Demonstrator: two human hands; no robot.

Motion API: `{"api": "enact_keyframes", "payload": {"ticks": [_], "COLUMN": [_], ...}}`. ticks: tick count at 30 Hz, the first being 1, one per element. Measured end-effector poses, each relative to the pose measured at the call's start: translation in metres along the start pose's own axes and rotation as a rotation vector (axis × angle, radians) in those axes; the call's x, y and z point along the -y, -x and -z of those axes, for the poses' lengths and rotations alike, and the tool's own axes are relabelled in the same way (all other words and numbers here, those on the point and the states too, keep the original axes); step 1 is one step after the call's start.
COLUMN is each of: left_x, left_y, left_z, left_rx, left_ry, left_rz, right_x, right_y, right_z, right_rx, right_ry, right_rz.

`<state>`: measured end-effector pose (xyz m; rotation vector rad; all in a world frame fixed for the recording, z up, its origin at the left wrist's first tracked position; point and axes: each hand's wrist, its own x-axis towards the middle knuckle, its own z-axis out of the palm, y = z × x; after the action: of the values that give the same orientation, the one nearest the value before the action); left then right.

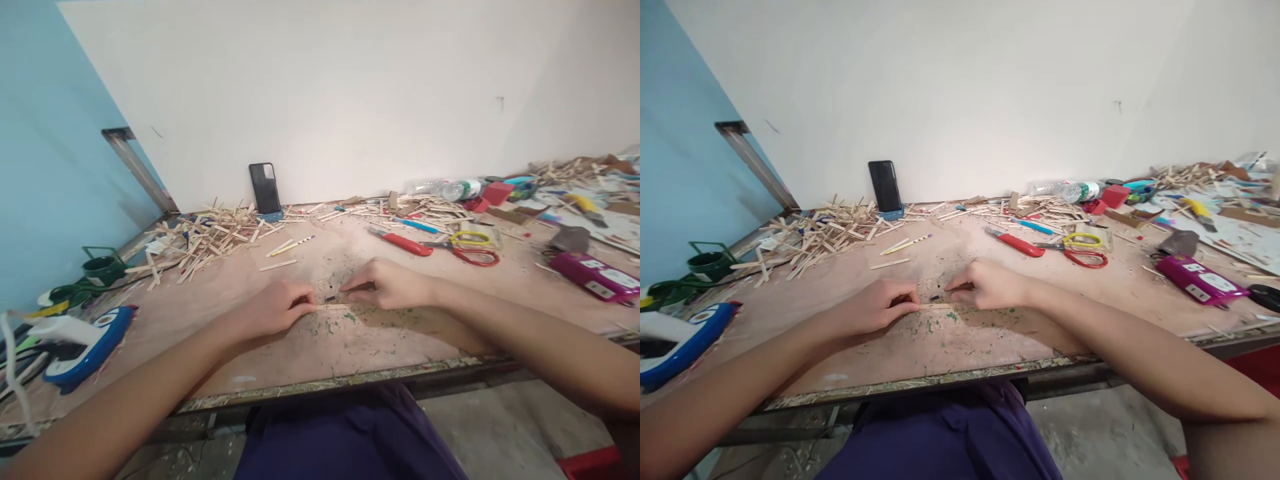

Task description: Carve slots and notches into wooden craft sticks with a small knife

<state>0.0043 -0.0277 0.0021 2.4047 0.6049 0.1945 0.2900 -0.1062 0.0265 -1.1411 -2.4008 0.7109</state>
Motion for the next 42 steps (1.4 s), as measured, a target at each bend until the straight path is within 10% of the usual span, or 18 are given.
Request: {"api": "enact_keyframes", "payload": {"ticks": [42], "left_x": [-0.002], "left_y": [-0.002], "left_z": [0.000], "left_rx": [-0.053], "left_ry": [0.001], "left_rz": [-0.079], "right_x": [0.008], "right_y": [-0.001], "right_z": [-0.005], "right_rx": [-0.049], "right_ry": [0.087], "right_rz": [-0.029]}}
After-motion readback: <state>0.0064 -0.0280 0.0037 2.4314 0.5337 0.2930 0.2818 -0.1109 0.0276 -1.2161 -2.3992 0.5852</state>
